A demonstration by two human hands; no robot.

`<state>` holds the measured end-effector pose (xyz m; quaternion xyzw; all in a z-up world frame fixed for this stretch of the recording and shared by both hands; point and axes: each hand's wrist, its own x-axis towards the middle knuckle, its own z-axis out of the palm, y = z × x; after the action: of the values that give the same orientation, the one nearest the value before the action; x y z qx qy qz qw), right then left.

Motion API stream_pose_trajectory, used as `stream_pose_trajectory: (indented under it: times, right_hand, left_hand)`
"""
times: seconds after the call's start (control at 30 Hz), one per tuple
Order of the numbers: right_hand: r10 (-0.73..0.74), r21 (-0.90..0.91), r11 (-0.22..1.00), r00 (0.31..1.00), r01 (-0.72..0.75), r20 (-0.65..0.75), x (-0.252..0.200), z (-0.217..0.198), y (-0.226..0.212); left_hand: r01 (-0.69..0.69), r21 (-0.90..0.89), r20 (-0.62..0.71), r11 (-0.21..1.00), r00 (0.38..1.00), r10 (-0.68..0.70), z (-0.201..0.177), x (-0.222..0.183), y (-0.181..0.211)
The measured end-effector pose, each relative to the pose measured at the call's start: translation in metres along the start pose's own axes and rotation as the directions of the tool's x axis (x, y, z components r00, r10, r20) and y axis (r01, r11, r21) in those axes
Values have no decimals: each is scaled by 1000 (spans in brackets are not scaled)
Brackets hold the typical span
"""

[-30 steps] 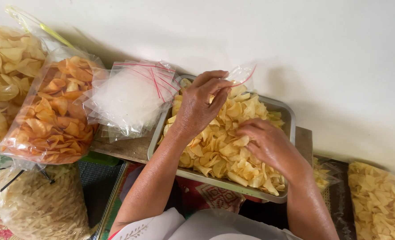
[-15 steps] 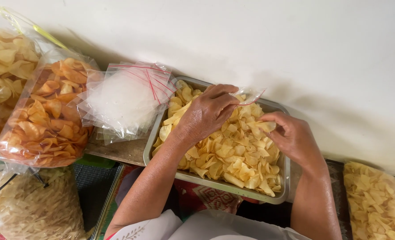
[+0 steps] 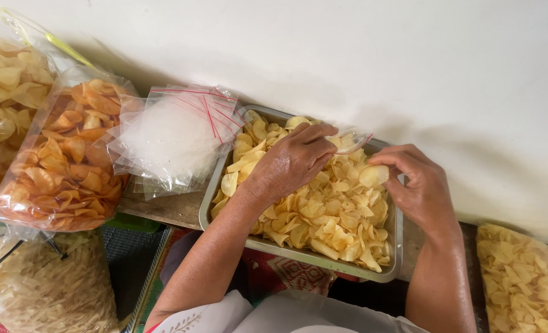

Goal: Packaging small portions of chips into plastic zip-lock bags from a metal tray.

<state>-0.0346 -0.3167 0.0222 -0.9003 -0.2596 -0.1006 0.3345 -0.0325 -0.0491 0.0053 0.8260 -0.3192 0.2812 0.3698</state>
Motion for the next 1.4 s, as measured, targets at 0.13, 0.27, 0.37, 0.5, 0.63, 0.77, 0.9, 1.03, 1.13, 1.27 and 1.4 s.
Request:
stream_pose_trajectory:
  times: [0.13,0.27,0.37,0.5,0.63,0.77,0.9,1.03,1.13,1.27,1.4]
  right_hand:
    - [-131,109,983,982,147,-139,1,7,17]
    - [-95,138,981,959,136,-268,5,6,-12]
    - [-152,38,985,957,167,-249,6,12,-17]
    - [-87,-45,996,978,80,-188,6,13,-22]
    - [29,-231,971,991,-58,-128,7,3,-62]
    - [82,-255,961,991,-106,-101,6,3,-61]
    - [-76,-173,984,984,48,-161,6,5,-47]
    - [-151,-98,986,966,133,-210,7,8,-34]
    - [-184,-119,980,951,158,-248,10,12,-20]
    - [-150,-144,983,952,114,-268,2,-2,4]
    - [129,-106,985,991,-133,-42,2,7,10]
  left_hand:
    - [-33,-47,-3,998,999,33,2,0,-1]
    - [-42,-74,48,996,998,46,-1,5,10]
    - [-74,-79,61,994,995,79,-4,6,19]
    - [-98,-43,71,994,992,100,1,3,17]
    - [-81,-76,68,994,994,86,2,2,17]
    - [-36,-99,101,994,994,46,7,1,14]
    - [-10,-169,64,986,998,21,7,2,15]
    - [-9,-179,39,984,999,16,7,2,17]
    - [-8,-189,71,982,997,22,21,-1,-1]
    - [55,-272,-40,961,997,-69,21,-2,-12]
    - [138,-404,-167,904,961,-221,16,0,-17]
